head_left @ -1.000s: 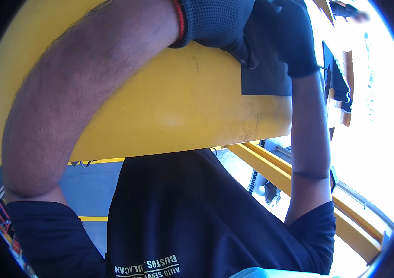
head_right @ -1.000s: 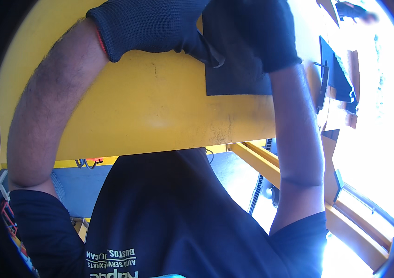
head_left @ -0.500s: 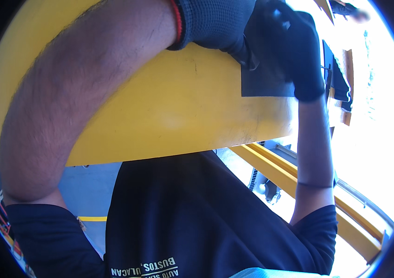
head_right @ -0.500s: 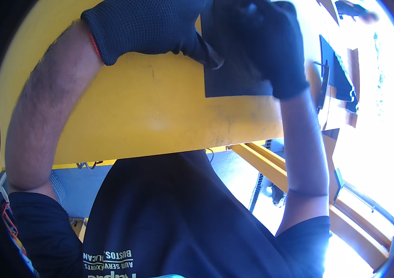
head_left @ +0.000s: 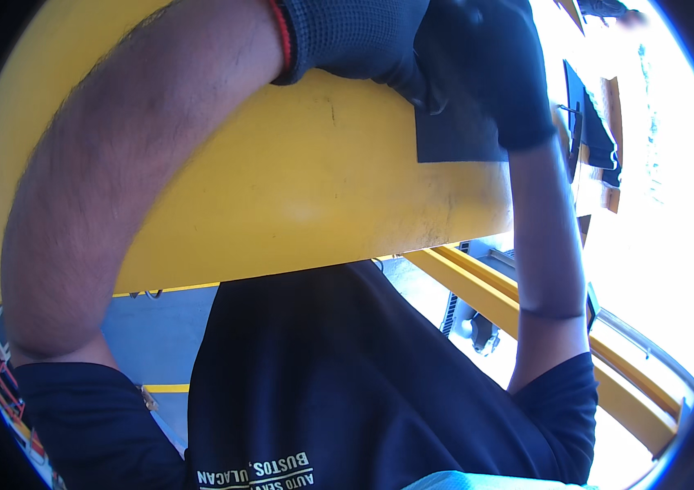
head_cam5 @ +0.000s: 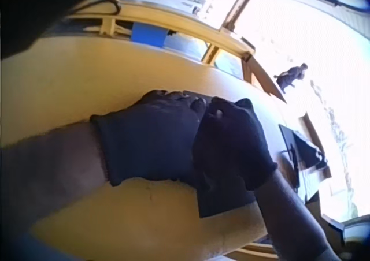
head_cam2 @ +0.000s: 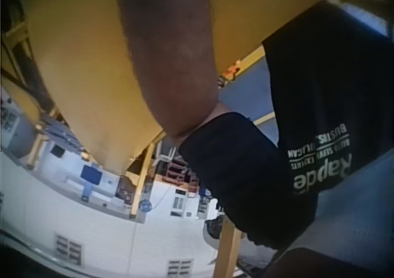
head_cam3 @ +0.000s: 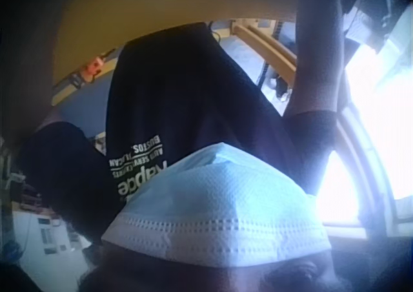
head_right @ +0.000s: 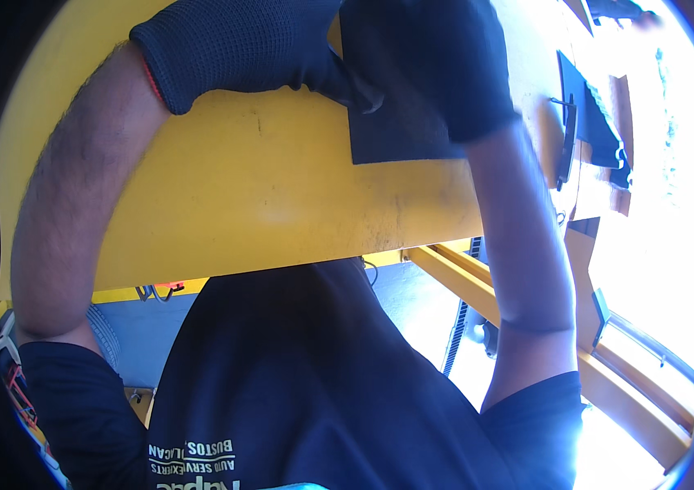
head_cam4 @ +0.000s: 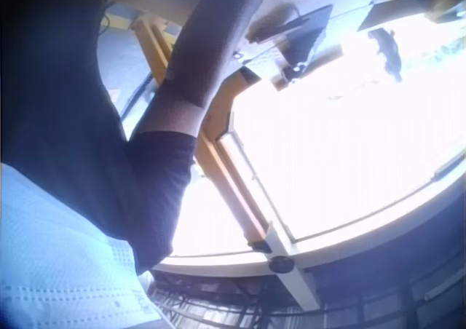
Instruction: The person sands multiple brake pads on a yellow workbench using a piece of sandpaper. They handle each pad individually, flip them to sand different sides, and place them back on the bench after finishing.
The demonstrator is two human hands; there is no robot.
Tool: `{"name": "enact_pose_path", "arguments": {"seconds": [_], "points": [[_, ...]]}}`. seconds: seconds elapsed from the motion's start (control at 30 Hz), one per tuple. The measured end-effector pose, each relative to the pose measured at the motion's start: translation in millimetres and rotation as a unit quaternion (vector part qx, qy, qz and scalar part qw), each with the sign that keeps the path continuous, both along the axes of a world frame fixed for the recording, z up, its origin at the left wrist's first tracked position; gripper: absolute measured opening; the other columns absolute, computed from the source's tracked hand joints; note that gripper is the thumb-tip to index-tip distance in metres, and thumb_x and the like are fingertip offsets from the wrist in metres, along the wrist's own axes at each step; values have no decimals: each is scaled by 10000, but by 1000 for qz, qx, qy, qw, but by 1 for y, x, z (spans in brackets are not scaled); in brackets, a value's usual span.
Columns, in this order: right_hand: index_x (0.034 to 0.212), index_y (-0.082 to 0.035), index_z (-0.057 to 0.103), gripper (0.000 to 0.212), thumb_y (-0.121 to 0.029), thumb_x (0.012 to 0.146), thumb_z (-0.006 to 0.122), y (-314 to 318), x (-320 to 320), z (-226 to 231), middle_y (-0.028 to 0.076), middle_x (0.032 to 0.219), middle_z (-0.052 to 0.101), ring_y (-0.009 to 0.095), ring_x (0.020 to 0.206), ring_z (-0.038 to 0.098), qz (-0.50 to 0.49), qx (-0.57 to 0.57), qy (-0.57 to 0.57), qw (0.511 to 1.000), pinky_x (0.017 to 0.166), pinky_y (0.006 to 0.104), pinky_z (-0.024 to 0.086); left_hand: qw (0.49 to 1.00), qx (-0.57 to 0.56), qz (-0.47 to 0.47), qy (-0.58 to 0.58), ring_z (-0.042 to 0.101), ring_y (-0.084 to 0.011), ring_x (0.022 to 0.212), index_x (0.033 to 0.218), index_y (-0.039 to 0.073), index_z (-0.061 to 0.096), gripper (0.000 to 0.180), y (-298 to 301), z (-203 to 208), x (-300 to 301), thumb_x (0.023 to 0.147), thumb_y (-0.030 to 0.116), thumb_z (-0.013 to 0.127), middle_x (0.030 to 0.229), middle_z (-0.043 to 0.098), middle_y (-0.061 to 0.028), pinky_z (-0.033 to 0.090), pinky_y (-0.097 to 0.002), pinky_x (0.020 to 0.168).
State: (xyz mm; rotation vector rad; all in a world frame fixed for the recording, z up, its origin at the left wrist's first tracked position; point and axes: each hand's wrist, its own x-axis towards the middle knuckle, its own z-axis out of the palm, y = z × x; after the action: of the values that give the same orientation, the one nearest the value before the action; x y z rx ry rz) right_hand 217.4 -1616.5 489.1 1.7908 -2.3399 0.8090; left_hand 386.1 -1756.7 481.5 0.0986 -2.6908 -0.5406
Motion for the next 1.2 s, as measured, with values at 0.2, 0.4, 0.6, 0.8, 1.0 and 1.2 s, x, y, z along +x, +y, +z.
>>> {"name": "enact_pose_path", "arguments": {"seconds": [0.2, 0.4, 0.6, 0.8, 1.0, 1.2], "points": [[1043, -62, 735, 152, -191, 967, 710, 12, -8, 13, 191, 891, 725, 328, 833, 670, -35, 45, 35, 998, 762, 435, 523, 995, 4, -94, 14, 600, -432, 1296, 1370, 38, 635, 822, 5, 26, 20, 787, 587, 820, 1325, 655, -275, 429, -554, 1134], [1150, -82, 733, 223, -188, 955, 756, 32, 9, 0, 175, 1001, 727, 307, 913, 694, 32, 44, 100, 993, 794, 408, 552, 994, -104, -13, 34, 606, -423, 1290, 1372, 40, 631, 811, 8, 5, 13, 794, 581, 805, 1320, 659, -271, 433, -556, 1132], [1256, -102, 732, 331, -185, 943, 801, 4, -8, 3, 158, 1110, 729, 286, 994, 717, -23, 34, 98, 994, 825, 380, 580, 999, 7, -44, -25, 610, -419, 1287, 1362, 32, 616, 807, 4, 19, 4, 798, 579, 799, 1319, 664, -259, 433, -549, 1132], [1237, -110, 745, 315, -238, 950, 777, 31, -18, 3, 179, 1097, 716, 325, 1007, 714, -36, 75, 115, 990, 840, 408, 579, 995, -4, -91, 50, 613, -412, 1280, 1349, 34, 623, 814, 0, 12, 10, 787, 594, 807, 1328, 658, -252, 440, -536, 1117], [1191, -51, 715, 240, -212, 1033, 636, -3, 57, 23, 211, 978, 741, 399, 871, 694, 19, 54, -321, 945, 796, 476, 555, 998, -8, -41, -42, 612, -412, 1286, 1359, 36, 618, 821, 2, 40, 41, 791, 600, 803, 1340, 655, -258, 440, -537, 1119], [1228, -188, 777, 336, -312, 919, 826, 47, 44, 10, 167, 1151, 723, 348, 965, 722, 7, 17, 85, 996, 825, 414, 609, 998, -62, -15, 17, 611, -414, 1301, 1400, -3, 594, 854, -1, 3, 9, 826, 605, 765, 1369, 640, -265, 432, -550, 1127]]}}
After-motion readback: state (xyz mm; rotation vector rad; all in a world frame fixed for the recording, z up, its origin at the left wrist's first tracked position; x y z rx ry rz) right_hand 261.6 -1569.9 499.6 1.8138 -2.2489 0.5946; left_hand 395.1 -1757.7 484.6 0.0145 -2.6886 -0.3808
